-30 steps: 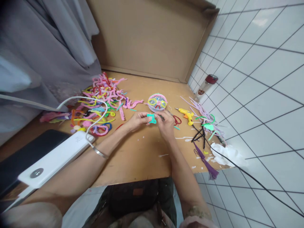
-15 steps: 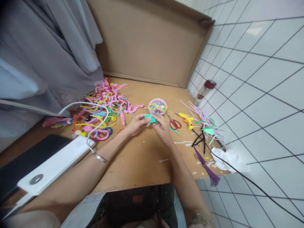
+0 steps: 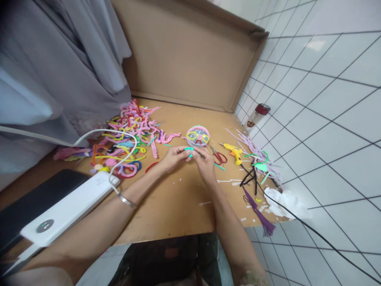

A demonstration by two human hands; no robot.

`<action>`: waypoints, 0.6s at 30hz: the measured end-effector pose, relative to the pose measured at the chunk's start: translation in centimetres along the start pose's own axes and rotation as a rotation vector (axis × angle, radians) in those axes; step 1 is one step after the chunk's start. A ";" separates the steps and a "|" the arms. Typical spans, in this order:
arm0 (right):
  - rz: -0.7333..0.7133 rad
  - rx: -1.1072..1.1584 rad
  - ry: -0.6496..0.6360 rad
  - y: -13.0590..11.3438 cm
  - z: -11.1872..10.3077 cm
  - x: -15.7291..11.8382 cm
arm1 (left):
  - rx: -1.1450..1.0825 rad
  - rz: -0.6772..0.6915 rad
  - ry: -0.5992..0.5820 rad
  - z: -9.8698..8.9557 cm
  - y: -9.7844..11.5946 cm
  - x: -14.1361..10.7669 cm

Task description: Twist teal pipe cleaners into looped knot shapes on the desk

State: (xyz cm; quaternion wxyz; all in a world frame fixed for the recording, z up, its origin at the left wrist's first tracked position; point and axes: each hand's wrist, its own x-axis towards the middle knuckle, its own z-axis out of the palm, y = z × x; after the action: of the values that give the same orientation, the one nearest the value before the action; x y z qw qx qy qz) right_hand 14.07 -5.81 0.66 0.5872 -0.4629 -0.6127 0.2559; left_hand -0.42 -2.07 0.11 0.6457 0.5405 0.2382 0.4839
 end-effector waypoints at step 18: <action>-0.048 -0.036 -0.014 -0.9 0.0 -0.2 | -0.038 -0.001 -0.027 0.0 -0.2 0.0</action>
State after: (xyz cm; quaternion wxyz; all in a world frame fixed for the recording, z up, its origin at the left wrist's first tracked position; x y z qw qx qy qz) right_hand 13.79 -6.39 1.28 0.5804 -0.4567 -0.6323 0.2341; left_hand -0.35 -2.05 -0.09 0.6592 0.5345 0.2207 0.4807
